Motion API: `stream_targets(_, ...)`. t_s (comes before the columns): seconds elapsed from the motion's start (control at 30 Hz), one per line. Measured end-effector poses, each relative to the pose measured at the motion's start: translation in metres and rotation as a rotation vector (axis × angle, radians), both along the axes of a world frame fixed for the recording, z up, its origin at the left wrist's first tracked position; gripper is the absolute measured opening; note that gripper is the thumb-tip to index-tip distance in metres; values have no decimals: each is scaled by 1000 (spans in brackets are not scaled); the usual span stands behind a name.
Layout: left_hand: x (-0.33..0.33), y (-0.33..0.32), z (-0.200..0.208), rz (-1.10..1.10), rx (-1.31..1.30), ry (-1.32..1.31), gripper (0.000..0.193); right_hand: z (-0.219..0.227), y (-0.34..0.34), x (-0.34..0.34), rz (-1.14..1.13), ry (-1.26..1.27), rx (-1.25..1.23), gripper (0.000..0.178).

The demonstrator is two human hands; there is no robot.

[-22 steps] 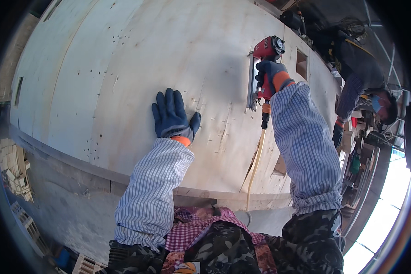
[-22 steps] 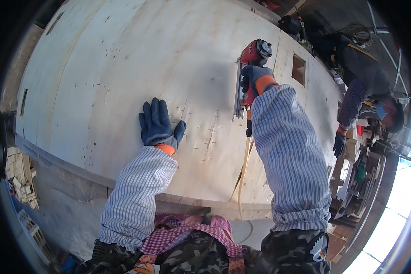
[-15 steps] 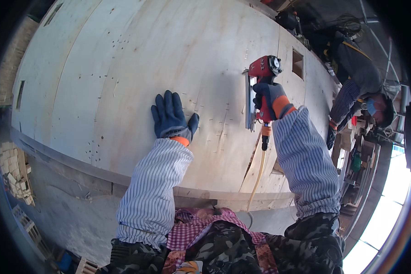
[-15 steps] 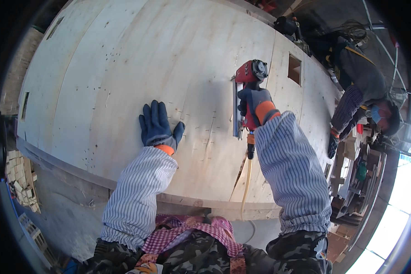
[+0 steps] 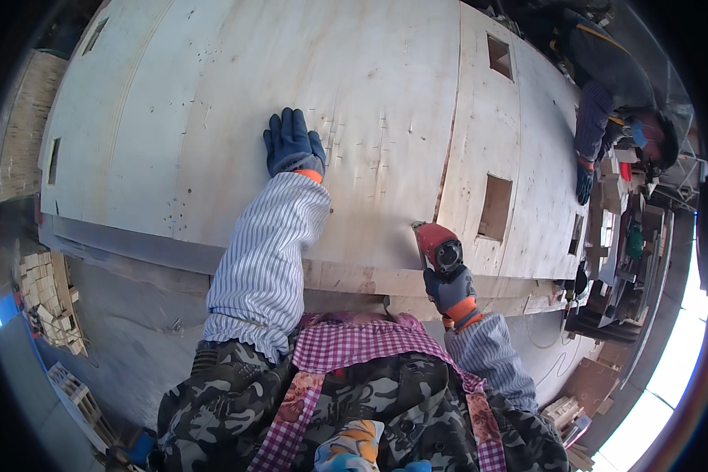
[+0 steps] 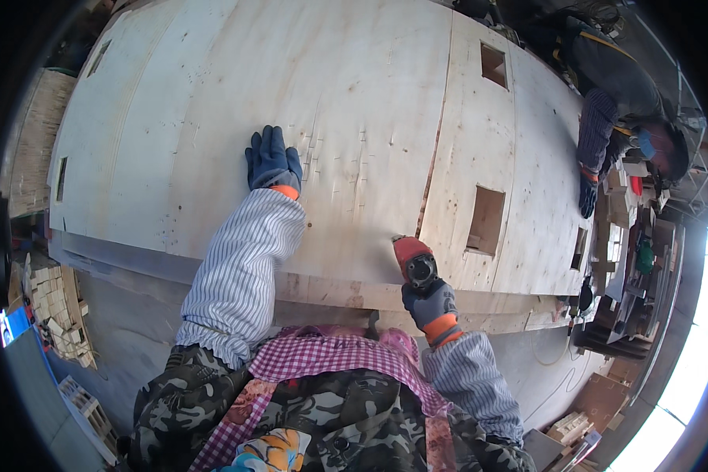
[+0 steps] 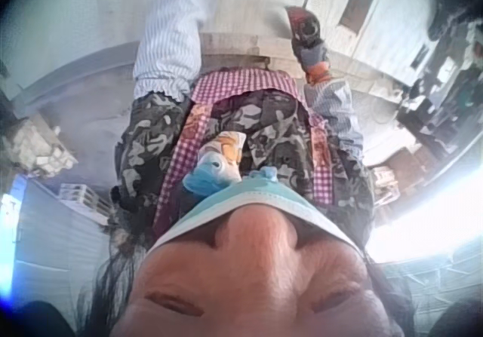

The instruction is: The person uses a pneumatic nail gun to fasten wooden panels together on a large workbench. They repeatedly position and secure panels, then flip the assembled unit with a coworker to continue nailing the opposite side. The person also places small wooden blocks into cutouts on the panels.

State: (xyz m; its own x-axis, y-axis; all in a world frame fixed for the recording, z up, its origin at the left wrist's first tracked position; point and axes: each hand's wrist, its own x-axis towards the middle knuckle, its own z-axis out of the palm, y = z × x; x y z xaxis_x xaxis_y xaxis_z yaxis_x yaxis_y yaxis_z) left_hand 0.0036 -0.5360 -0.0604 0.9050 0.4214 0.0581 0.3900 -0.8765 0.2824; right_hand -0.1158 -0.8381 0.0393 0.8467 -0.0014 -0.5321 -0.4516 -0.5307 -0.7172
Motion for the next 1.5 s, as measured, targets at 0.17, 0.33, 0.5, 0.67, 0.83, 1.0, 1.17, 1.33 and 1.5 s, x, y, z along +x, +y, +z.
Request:
stream_targets(0.17, 1, 20, -10, -180, 83, 147, 58, -7, 5, -12, 117, -62, -265, 18)
stream_targets(0.33, -5, 35, 6, -323, 118, 479, 58, -5, -4, 2, 56, -38, -75, 18)
stream_targets(0.5, -88, -45, 11, -580, 16, 273, 59, -9, -3, 0, 73, -19, -115, 21)
stream_targets(0.67, -76, -58, 20, -528, -23, 205, 55, -9, 1, -3, 70, -93, -108, 21)
stream_targets(0.83, -32, -66, 33, -481, 85, 527, 58, -7, -1, 0, 6, 3, -22, 19)
stream_targets(1.0, -28, -62, 52, -513, 71, 600, 58, 1, 0, 5, -11, 43, 108, 18)
stream_targets(1.17, -72, -66, 51, -532, -3, 518, 62, 19, 21, 33, -72, 89, 400, 20)
stream_targets(1.33, -83, -71, 36, -456, -100, 443, 61, 17, 88, 102, 113, 34, 313, 20)
stream_targets(1.5, -82, -70, 20, -456, -93, 323, 58, 7, 129, 140, 271, 27, -20, 16)
